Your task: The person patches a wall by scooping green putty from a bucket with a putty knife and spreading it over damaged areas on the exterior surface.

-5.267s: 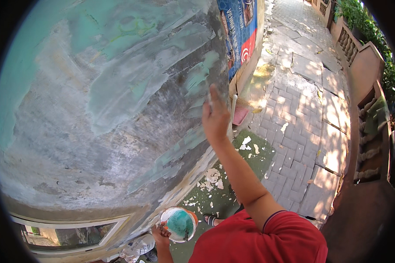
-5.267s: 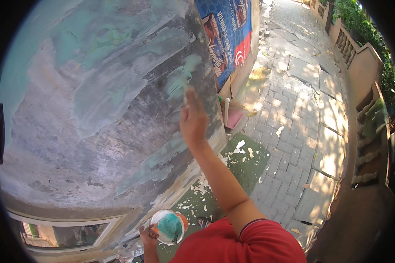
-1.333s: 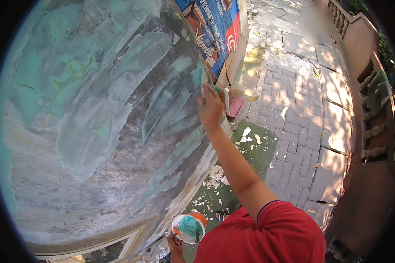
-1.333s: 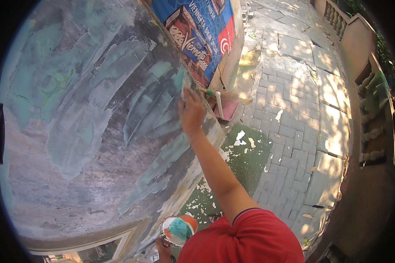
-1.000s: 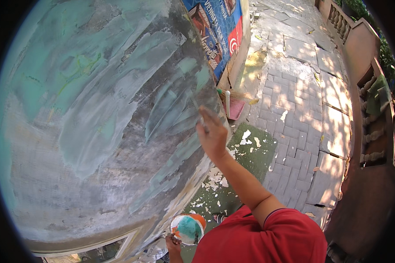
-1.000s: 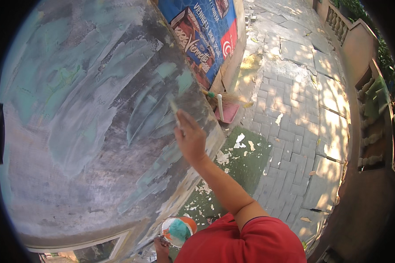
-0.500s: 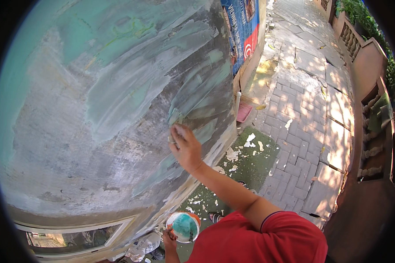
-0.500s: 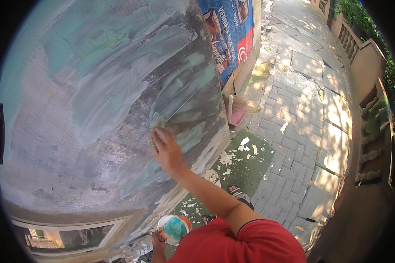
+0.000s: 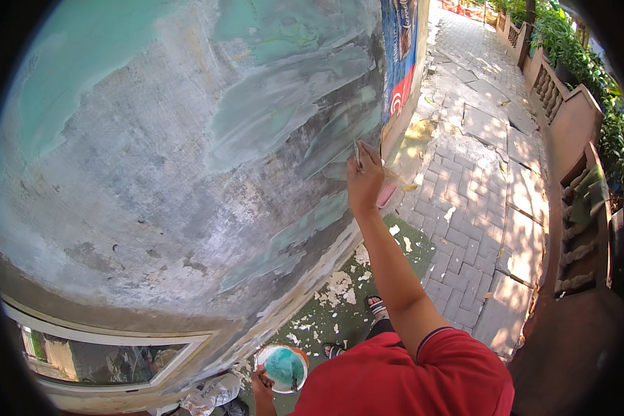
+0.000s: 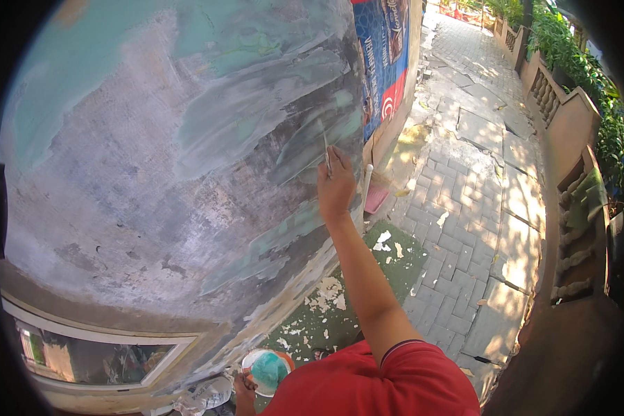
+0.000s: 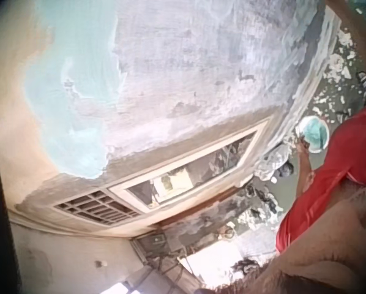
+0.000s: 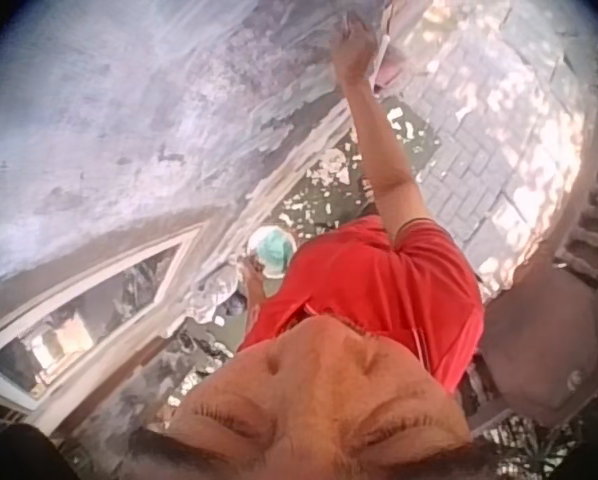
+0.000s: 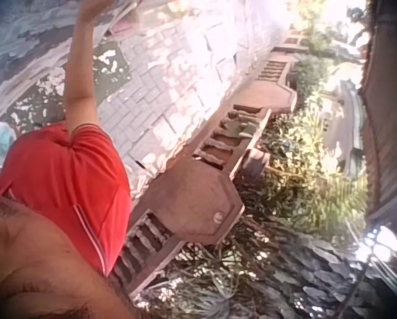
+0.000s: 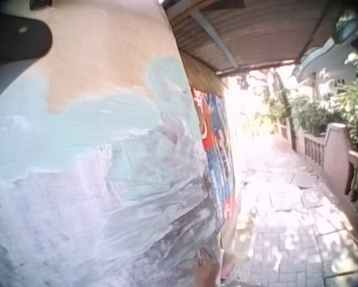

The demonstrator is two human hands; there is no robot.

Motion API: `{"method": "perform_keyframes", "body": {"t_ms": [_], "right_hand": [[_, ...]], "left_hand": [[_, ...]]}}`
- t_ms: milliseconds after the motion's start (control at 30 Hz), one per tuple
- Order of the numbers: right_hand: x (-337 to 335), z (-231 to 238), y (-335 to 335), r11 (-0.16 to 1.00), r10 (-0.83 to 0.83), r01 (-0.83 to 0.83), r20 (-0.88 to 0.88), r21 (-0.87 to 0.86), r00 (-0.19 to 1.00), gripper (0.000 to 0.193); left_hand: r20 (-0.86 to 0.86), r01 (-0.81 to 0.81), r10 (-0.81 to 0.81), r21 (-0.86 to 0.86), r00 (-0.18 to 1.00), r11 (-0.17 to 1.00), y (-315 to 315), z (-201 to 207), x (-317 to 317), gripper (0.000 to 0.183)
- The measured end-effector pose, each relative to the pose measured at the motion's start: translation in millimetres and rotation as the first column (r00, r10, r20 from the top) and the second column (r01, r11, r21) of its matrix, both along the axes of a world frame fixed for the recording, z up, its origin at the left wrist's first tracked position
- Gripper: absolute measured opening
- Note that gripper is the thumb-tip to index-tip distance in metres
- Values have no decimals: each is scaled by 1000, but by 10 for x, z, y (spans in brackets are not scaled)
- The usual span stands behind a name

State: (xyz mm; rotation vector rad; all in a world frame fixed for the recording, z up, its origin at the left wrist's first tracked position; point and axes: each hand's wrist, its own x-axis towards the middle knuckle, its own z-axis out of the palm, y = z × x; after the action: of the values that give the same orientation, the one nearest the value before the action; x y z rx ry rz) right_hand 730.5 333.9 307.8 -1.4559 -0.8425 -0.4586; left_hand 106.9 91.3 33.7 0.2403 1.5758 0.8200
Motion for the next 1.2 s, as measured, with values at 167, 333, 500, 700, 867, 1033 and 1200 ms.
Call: {"method": "perform_keyframes", "body": {"t_ms": [167, 333, 500, 700, 867, 1033, 1200], "right_hand": [[-921, -107, -54, 984, 161, -157, 45, -87, 986, 39], [-1687, -114, -507, 903, 411, -422, -128, -82, 903, 37], [-710, -167, -434, 972, 193, -214, -196, -93, 962, 35], [598, -561, 219, 997, -22, 8, -200, -71, 980, 38], [-373, -597, 263, 975, 67, -104, -189, -195, 980, 42], [-1570, -492, -156, 933, 339, -348, -98, -90, 936, 47], [-1788, -437, -458, 901, 415, -428, -156, -66, 897, 43]], "left_hand": [[-29, -2, 2, -18, 1000, 1000, -140, -13, -258, 26], [-62, 9, -11, -40, 998, 999, -200, -33, -485, 30], [-124, 0, -6, -46, 992, 999, -281, -61, -678, 30], [-123, 0, -5, -41, 992, 999, -209, 21, -459, 31], [-94, -41, 40, -14, 995, 999, -216, 132, -423, 30], [-28, -45, 45, 2, 999, 999, -29, 204, -216, 26], [4, -77, 77, 1, 997, 997, -7, 157, -180, 25]]}}
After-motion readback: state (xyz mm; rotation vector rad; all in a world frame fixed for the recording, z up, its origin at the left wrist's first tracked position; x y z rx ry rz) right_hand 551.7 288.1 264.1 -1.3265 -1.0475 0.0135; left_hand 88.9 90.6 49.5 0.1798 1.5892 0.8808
